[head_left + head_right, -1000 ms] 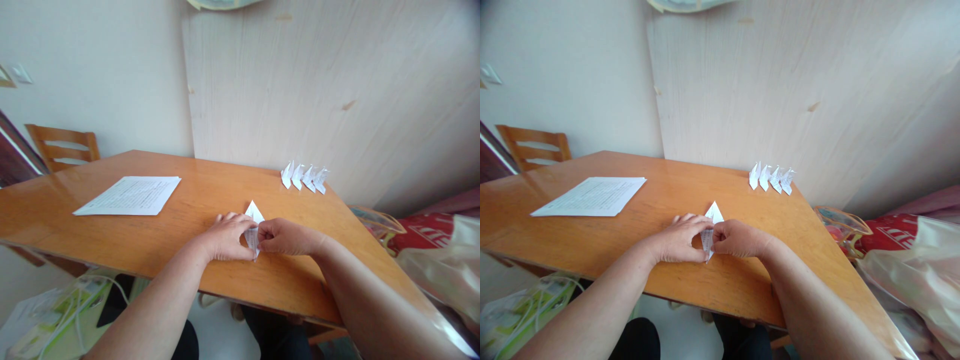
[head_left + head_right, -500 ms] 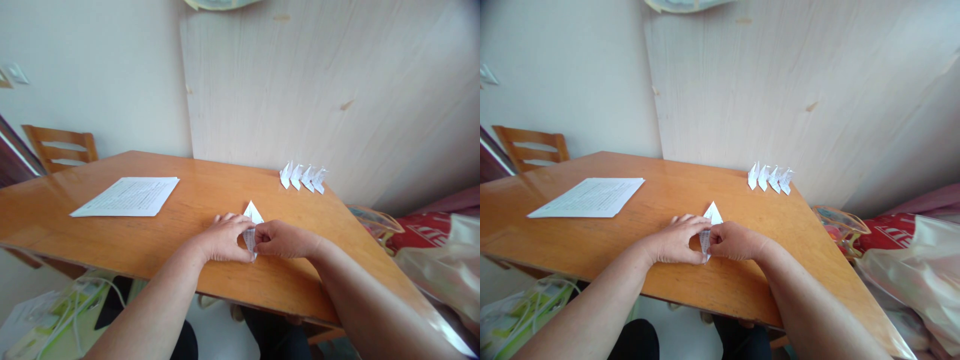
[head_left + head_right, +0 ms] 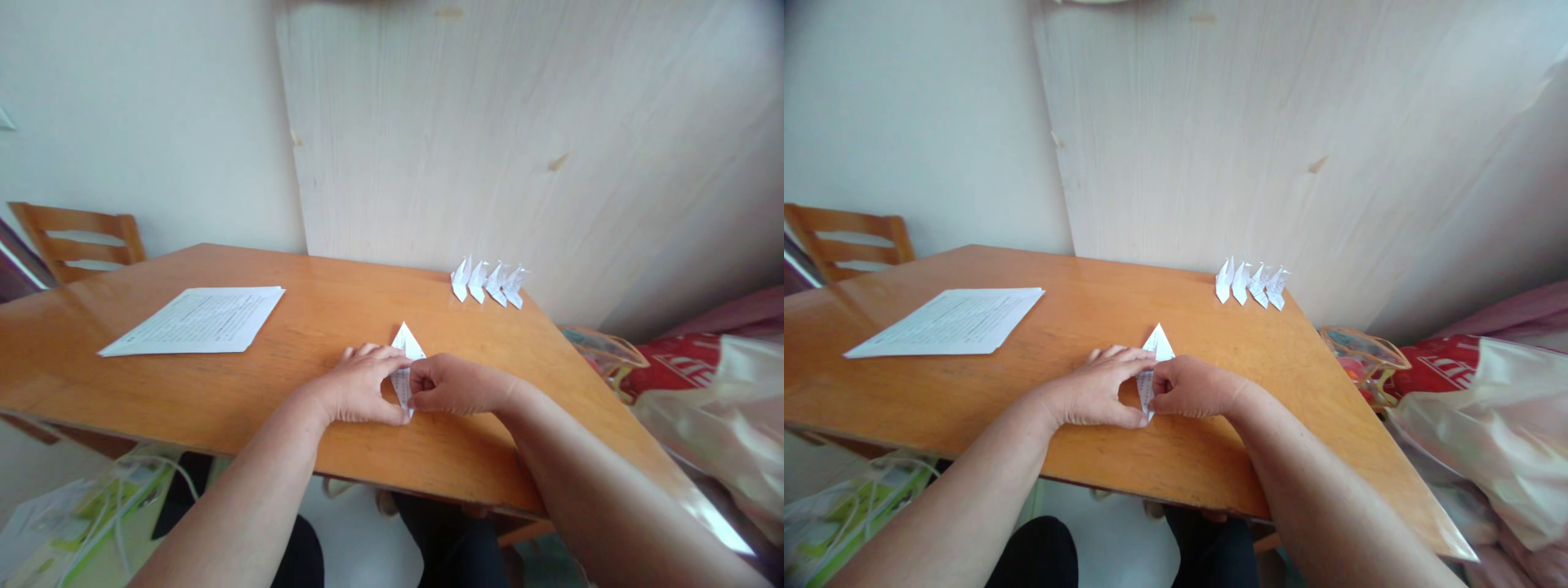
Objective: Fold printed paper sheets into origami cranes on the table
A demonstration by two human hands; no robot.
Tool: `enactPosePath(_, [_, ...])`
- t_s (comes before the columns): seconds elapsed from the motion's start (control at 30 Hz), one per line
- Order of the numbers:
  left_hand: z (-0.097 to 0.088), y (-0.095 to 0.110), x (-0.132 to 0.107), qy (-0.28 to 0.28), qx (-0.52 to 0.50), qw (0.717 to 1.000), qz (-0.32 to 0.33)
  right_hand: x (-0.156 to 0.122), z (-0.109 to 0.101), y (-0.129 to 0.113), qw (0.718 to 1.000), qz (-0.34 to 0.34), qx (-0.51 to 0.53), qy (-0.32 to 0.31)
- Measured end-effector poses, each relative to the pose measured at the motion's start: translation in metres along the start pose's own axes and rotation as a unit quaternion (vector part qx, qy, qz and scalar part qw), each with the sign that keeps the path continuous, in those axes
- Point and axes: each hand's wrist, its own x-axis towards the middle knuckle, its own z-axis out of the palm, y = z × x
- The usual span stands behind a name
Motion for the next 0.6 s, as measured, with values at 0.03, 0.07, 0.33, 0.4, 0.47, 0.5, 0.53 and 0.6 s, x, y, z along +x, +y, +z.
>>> enactPosePath(0.03, [-0.0001, 0.0001, 0.0000, -0.002, -0.001, 1.000, -0.001, -0.0003, -0.0003, -0.0003, 1.000, -0.001, 0.000, 0.000])
enactPosePath(0.07, [-0.0003, 0.0002, -0.0001, -0.005, -0.001, 1.000, -0.003, -0.0005, -0.0005, -0.0005, 1.000, -0.001, 0.000, 0.000])
enactPosePath(0.33, [0.0000, -0.0002, 0.0006, -0.001, -0.002, 1.000, -0.001, -0.0002, 0.0025, 0.0031, 1.000, -0.011, -0.019, 0.001])
enactPosePath(0.4, [-0.0001, -0.0005, 0.0009, 0.000, -0.004, 1.000, 0.001, -0.0001, 0.0028, 0.0031, 1.000, -0.011, -0.026, 0.002])
enactPosePath(0.47, [-0.0004, -0.0006, 0.0009, -0.001, -0.007, 1.000, 0.002, -0.0001, 0.0027, 0.0028, 0.999, -0.009, -0.030, 0.001])
enactPosePath(0.5, [-0.0006, -0.0006, 0.0007, -0.001, -0.008, 1.000, 0.002, -0.0001, 0.0026, 0.0027, 0.999, -0.010, -0.032, 0.000])
enactPosePath(0.53, [-0.0007, -0.0006, 0.0003, -0.001, -0.008, 1.000, 0.003, 0.0000, 0.0026, 0.0027, 0.999, -0.011, -0.034, -0.001])
enactPosePath(0.6, [-0.0008, -0.0005, -0.0014, 0.006, -0.007, 1.000, 0.008, 0.0000, 0.0029, 0.0030, 0.999, -0.017, -0.035, -0.001])
